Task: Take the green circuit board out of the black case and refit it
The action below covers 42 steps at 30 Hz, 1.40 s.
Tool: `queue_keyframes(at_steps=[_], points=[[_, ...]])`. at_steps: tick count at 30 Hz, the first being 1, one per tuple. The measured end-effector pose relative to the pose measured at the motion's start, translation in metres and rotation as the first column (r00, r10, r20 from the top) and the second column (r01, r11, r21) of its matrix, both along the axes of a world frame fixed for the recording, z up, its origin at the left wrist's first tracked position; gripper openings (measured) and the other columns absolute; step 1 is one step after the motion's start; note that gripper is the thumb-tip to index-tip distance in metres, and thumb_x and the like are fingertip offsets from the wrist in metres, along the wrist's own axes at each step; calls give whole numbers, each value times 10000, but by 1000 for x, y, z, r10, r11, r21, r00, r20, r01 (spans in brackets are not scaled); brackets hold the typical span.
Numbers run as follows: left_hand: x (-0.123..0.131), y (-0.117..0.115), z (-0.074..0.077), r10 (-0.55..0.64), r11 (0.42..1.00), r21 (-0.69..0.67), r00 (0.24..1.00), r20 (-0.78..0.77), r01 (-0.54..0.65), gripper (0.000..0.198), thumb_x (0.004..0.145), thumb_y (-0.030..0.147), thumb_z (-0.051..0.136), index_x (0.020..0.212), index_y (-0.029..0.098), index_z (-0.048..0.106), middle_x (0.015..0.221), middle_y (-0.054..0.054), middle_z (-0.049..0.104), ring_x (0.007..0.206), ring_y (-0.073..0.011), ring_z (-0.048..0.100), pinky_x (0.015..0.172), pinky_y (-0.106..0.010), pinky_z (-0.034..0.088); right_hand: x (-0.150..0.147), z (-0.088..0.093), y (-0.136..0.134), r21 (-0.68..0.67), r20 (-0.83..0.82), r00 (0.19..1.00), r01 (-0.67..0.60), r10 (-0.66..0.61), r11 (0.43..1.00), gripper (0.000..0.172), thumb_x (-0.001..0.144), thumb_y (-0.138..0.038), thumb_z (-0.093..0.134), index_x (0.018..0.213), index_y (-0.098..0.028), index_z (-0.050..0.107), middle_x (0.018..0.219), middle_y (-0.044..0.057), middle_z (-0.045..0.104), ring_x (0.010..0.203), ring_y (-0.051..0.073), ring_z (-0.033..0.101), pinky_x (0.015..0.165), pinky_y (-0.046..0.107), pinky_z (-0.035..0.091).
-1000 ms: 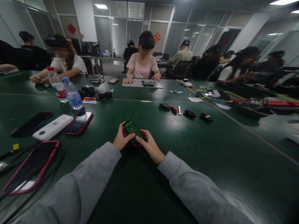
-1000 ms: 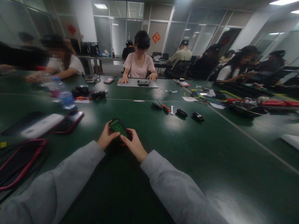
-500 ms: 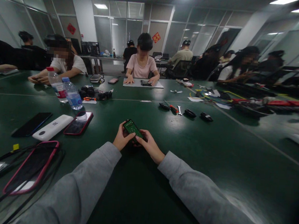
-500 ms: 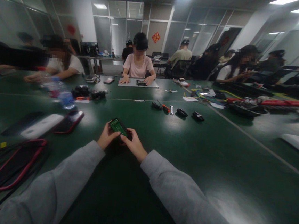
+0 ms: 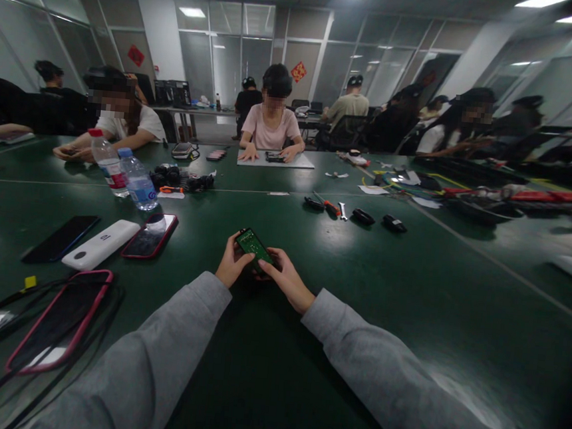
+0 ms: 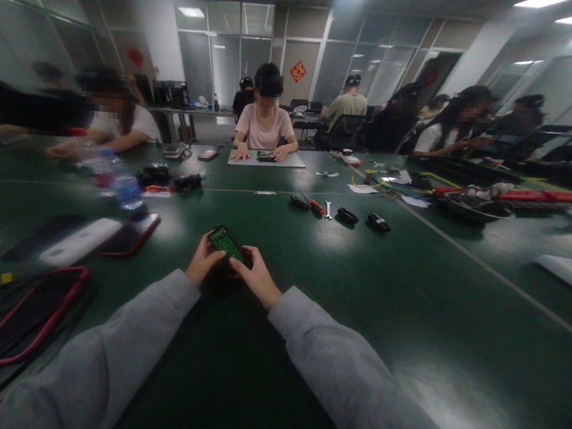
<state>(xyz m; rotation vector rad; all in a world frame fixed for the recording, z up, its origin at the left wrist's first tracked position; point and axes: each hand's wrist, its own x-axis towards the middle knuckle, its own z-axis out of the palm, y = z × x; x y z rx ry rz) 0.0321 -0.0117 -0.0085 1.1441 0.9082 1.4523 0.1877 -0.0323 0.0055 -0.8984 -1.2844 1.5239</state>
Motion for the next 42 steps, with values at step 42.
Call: queue_keyframes(at_steps=[42], points=[[5, -6, 10, -17, 994, -109, 994, 105, 29, 509, 664, 357, 687, 1113, 212, 493, 1017, -63, 608, 883, -181, 596, 754, -303, 472, 14, 13, 2, -165, -145, 957, -275, 253, 947, 473, 779, -549, 507, 1099, -204, 452, 998, 62, 578, 770, 139, 598, 629, 275, 514]])
